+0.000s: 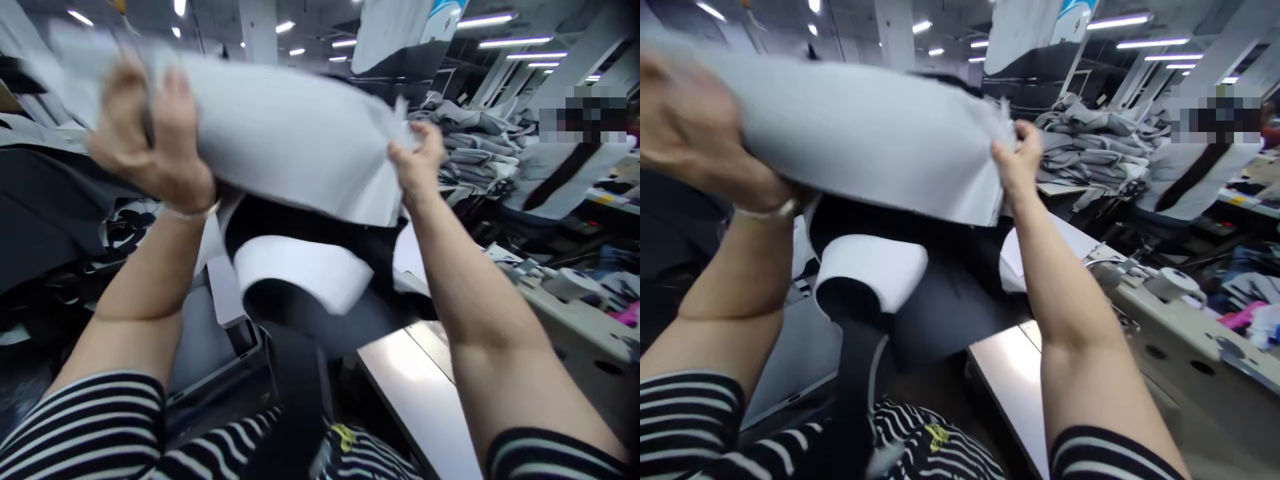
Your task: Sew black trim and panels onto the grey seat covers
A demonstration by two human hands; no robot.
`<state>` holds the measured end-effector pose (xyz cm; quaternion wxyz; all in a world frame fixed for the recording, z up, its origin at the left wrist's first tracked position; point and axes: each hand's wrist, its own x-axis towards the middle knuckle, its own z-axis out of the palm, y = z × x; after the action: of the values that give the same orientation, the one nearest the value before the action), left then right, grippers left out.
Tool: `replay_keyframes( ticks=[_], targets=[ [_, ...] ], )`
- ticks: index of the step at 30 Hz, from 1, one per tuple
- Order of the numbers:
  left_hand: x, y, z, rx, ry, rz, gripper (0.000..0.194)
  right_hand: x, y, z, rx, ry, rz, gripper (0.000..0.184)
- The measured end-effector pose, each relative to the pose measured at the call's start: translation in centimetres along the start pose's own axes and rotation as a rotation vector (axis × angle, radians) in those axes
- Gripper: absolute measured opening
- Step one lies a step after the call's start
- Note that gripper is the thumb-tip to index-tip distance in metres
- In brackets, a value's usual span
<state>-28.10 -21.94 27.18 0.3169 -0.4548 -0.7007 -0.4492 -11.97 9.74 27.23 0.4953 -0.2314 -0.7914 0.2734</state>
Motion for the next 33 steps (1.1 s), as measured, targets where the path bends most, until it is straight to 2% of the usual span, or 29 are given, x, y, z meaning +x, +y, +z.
replay_keyframes(
  ticks=[1, 2, 3, 4, 6, 7, 9, 12, 14, 16, 20, 23, 25, 28, 29, 31, 33],
  targets=[
    [-3.2, -1.2, 1.2, 0.033, 0.055, -0.05, 0.067, -1.1, 0.6, 0.9, -0.177, -0.137, 0.01, 0.054],
    [-6.9, -2.3, 2.6, 0.216, -0.037, -0.215, 0.055, -2.6, 1.5, 1.8, -0.332, -0.333, 0.037, 0.051],
    [-10.7, -3.3, 3.9, 0.38, -0.24, -0.345, 0.049, -4.5, 2.5, 2.5, -0.453, -0.537, 0.065, 0.049],
    [-14.3, -4.4, 4.9, 0.387, -0.399, -0.367, 0.044, -6.5, 3.5, 2.9, -0.519, -0.686, 0.085, 0.047],
    [-19.7, -6.6, 6.0, 0.382, -0.593, -0.373, 0.042, -11.0, 5.3, 3.1, -0.579, -0.893, 0.056, 0.046],
    [-21.3, -7.6, 6.0, 0.416, -0.684, -0.381, 0.042, -13.3, 5.9, 2.9, -0.59, -0.974, 0.01, 0.045],
    [-22.2, -9.1, 5.8, 0.498, -0.797, -0.326, 0.041, -17.9, 6.5, 2.3, -0.587, -1.167, -0.082, 0.046],
    [-20.2, -9.5, 6.5, 0.401, -0.89, -0.068, 0.04, -24.1, 6.4, 2.0, -0.548, -1.341, -0.179, 0.066],
    [-18.3, -8.5, 8.7, 0.285, -0.974, 0.132, 0.042, -27.9, 6.2, 2.8, -0.543, -1.324, -0.265, 0.08],
    [-16.8, -6.9, 12.1, 0.253, -1.05, 0.311, 0.047, -31.2, 5.9, 4.5, -0.543, -1.21, -0.369, 0.081],
    [-14.9, -2.9, 20.3, 0.27, -1.099, 0.588, 0.053, -35.3, 5.6, 8.5, -0.565, -0.883, -0.502, 0.047],
    [-14.3, 0.5, 25.9, 0.228, -1.085, 0.741, 0.066, -35.7, 5.4, 9.8, -0.582, -0.783, -0.548, 0.035],
    [-14.5, 3.0, 29.0, 0.191, -1.093, 0.834, 0.063, -35.3, 5.3, 9.3, -0.543, -0.822, -0.582, 0.031],
    [-15.1, 6.8, 32.2, 0.214, -1.215, 0.901, 0.035, -35.3, 4.8, 6.7, -0.461, -0.927, -0.623, 0.025],
    [-15.2, 7.9, 32.9, 0.252, -1.26, 0.879, 0.031, -35.8, 4.6, 5.7, -0.44, -0.961, -0.636, 0.024],
    [-15.1, 9.8, 33.5, 0.336, -1.288, 0.787, 0.036, -37.2, 4.1, 3.8, -0.394, -1.042, -0.661, 0.022],
    [-14.9, 11.2, 33.7, 0.369, -1.222, 0.692, 0.039, -38.7, 3.7, 2.4, -0.357, -1.052, -0.598, 0.02]
  ],
)
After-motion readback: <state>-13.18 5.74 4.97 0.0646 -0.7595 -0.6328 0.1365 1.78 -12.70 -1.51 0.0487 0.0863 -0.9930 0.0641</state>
